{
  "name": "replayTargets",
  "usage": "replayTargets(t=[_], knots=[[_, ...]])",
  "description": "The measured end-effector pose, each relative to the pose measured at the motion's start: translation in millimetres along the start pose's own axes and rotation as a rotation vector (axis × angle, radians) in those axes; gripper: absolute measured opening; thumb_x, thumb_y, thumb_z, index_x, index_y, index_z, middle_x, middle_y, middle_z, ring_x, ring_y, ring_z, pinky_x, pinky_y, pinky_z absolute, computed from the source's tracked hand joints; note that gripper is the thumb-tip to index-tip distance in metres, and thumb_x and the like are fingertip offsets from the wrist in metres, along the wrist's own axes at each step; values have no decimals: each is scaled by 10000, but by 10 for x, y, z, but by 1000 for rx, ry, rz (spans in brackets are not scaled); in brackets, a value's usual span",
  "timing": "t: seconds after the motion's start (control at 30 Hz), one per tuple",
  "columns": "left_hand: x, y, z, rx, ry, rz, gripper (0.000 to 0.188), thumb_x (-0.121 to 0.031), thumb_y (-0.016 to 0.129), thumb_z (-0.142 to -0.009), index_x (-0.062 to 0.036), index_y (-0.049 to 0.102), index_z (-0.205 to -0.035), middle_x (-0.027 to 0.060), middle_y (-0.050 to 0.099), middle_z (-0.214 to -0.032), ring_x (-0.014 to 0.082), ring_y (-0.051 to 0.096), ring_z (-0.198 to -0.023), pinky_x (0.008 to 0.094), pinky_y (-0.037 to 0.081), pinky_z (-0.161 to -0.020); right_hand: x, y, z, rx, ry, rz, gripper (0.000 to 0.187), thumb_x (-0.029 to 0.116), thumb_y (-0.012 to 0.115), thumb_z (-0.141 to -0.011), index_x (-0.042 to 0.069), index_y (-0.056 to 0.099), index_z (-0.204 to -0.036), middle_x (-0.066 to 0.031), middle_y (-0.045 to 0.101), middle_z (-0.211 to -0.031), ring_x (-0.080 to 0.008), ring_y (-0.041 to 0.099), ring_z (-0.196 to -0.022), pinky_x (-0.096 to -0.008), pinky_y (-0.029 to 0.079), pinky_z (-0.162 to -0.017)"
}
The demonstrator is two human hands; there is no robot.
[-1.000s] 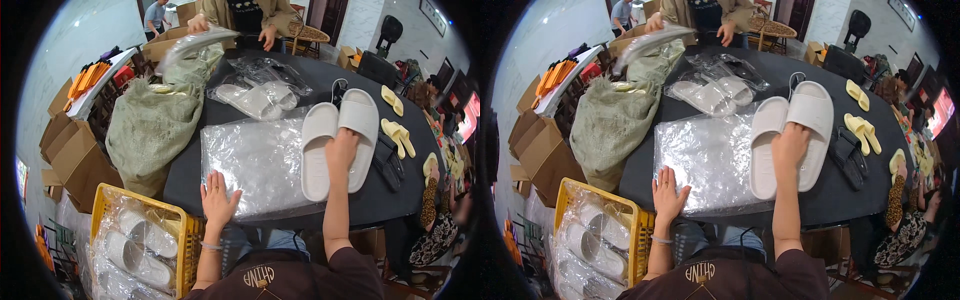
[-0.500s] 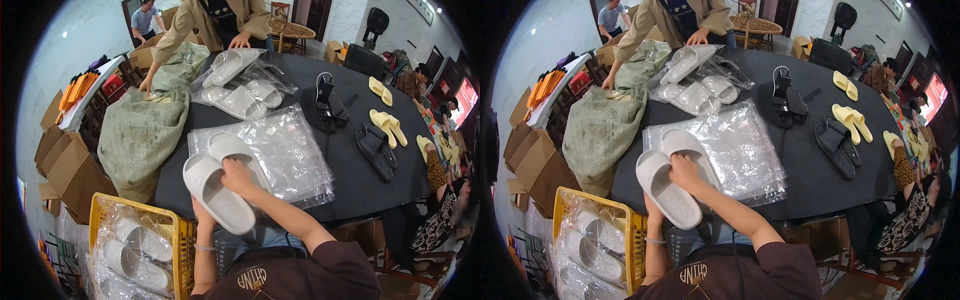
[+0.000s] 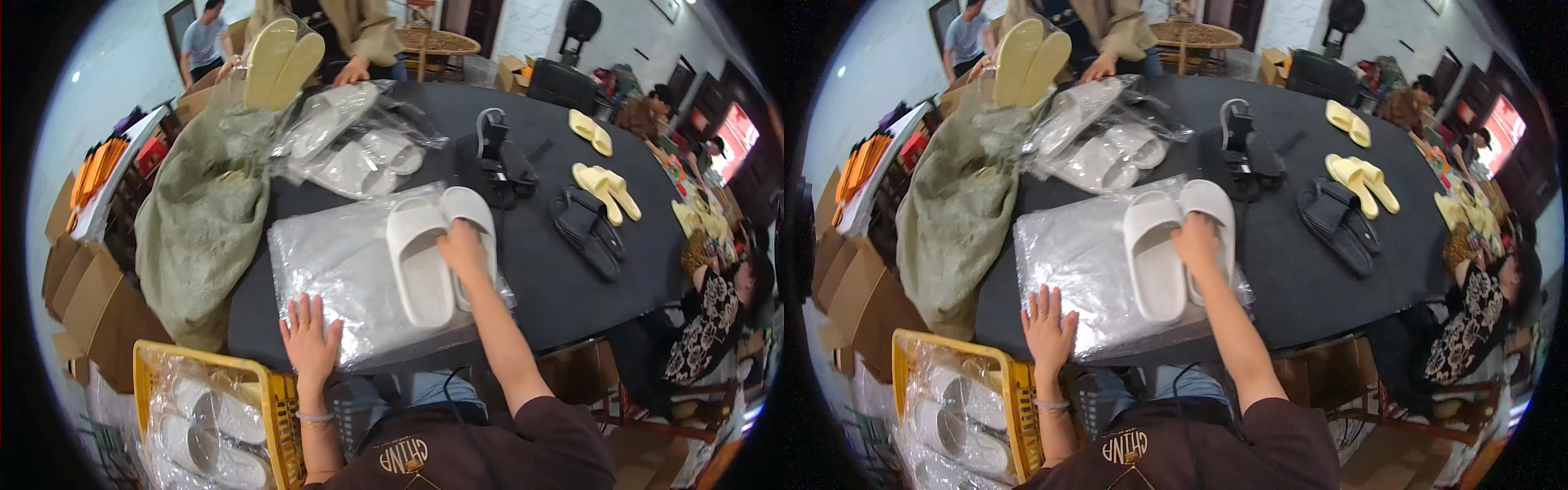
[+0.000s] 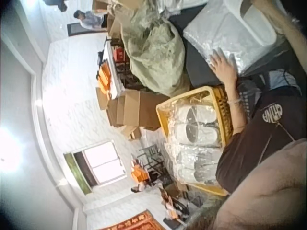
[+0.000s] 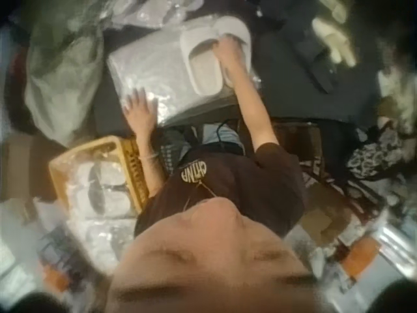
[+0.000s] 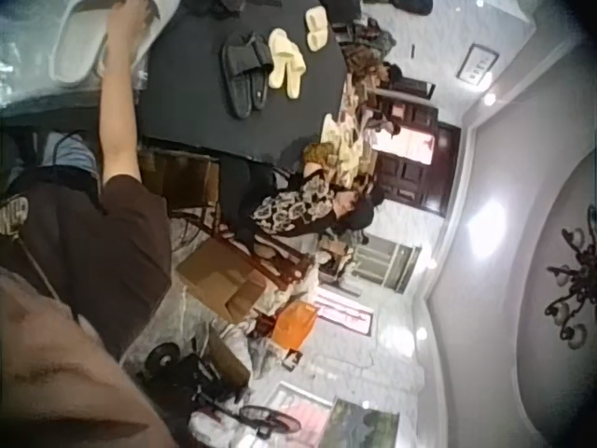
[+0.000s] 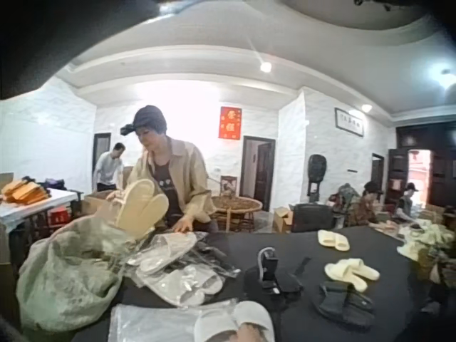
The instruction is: The person repeatedly picks pairs of slippers from a yellow crate, places them on a sheet of bubble wrap on the table, and wraps them. They then move the wrapped pairs aside and repeat the process with different colored slippers. Other people are visible in the background working at separate tables.
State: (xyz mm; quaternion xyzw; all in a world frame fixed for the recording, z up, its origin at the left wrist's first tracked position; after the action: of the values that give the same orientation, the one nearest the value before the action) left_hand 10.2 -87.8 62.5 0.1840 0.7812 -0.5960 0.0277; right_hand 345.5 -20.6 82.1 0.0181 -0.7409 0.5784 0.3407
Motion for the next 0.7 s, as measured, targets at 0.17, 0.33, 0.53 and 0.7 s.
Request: replayTargets(t=[0.17,0.33,0.53,0.7], knots=[[22,-6,44,41,-32,-63,561,-385,516,-893,-117,451,-1382,110,347,-1486,329,263,-1391,501,165,-1121,57,128,26,9,-101,7,400,284,619,-809,20,538,-1098,-170,561,-1149,-365,492,-1125,-512,448,-897],[-4,74,-10,51,-5,-52,554,-373,510,-902,-133,439,-1395,92,331,-1497,322,249,-1397,488,160,-1126,-43,166,-12,-113,-162,-59,399,247,616,-792,-19,529,-1076,-174,568,-1114,-367,499,-1100,-484,462,-884],[3,97,-6,55,-20,-87,559,-395,495,-910,-146,429,-1406,71,323,-1504,315,237,-1403,486,154,-1128,-33,151,5,-105,-160,-89,414,228,616,-782,-26,522,-1095,-182,559,-1119,-383,485,-1110,-495,458,-884],[3,100,-7,54,-13,-92,556,-411,475,-919,-147,428,-1406,70,321,-1505,313,237,-1403,485,156,-1128,-40,157,-2,-117,-165,-100,413,222,620,-779,-26,521,-1095,-177,557,-1113,-382,486,-1102,-492,458,-882]])
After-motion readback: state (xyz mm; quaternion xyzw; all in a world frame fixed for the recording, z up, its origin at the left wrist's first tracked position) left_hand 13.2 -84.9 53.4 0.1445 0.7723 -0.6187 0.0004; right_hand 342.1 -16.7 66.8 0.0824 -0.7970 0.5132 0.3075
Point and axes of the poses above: each hand's wrist, its own z-axis away from the middle knuckle, its own y-axis out of the palm, x = y × z, the point moved 5 cm from there along -z, towards the middle knuckle
